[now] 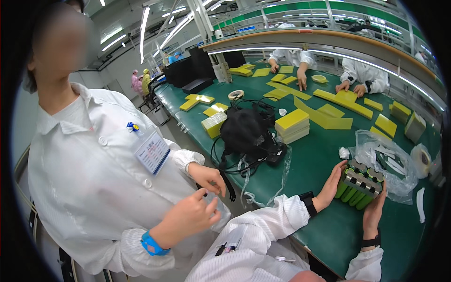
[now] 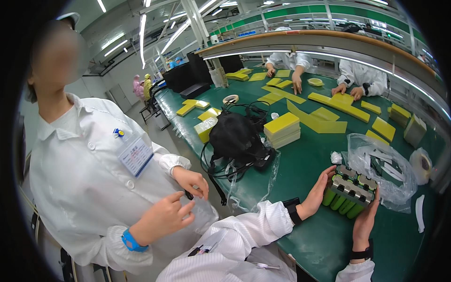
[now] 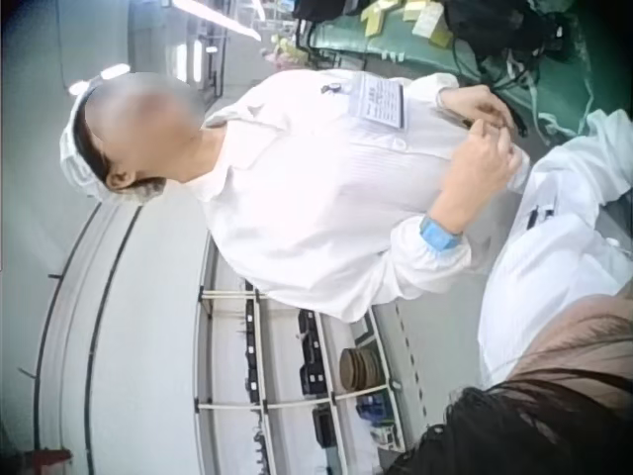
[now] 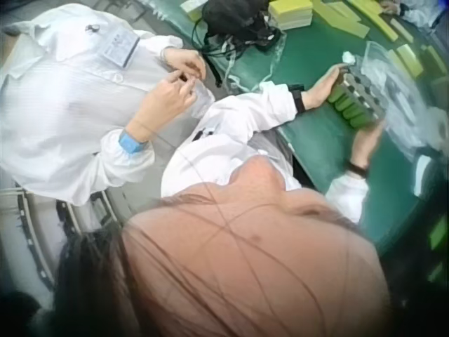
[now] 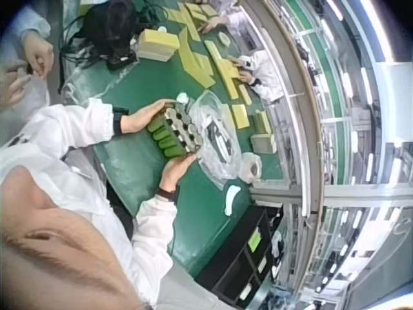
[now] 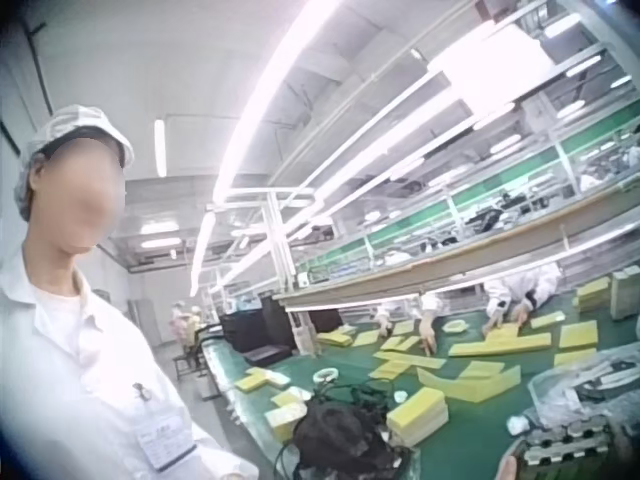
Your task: Manually assembling and inspecting lithium-ion battery packs by applying adhesive strips and organizing them into trays.
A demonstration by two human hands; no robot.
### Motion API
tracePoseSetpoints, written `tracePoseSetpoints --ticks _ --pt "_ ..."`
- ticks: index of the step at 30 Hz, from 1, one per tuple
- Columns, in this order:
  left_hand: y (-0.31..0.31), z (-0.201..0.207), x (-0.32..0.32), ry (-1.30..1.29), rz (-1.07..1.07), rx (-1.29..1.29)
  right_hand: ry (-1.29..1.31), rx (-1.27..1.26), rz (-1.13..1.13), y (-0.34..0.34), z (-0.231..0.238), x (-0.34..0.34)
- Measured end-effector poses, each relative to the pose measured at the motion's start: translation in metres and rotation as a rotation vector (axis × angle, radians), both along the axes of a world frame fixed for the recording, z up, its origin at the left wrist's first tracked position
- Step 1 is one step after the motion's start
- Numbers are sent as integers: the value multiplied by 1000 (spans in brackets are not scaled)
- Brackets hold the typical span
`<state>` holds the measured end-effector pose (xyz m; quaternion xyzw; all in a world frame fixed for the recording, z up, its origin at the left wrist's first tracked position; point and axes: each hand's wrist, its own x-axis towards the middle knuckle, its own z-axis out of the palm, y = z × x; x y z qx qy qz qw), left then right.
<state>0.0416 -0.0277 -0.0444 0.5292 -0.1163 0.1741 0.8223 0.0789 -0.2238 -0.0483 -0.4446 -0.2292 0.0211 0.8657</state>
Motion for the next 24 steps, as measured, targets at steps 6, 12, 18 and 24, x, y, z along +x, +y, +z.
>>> tracePoseSetpoints --ticks 6,12,18,24 --pt "12 5 10 -107 -44 276 -324 -547 -102 -4 47 2" --pt "14 21 13 -61 -129 237 -280 -503 -2 -8 47 22" --pt "13 17 16 -74 -159 217 -218 -475 58 -15 45 21" --pt "15 18 17 -5 -188 198 -232 -491 -4 -14 41 25"
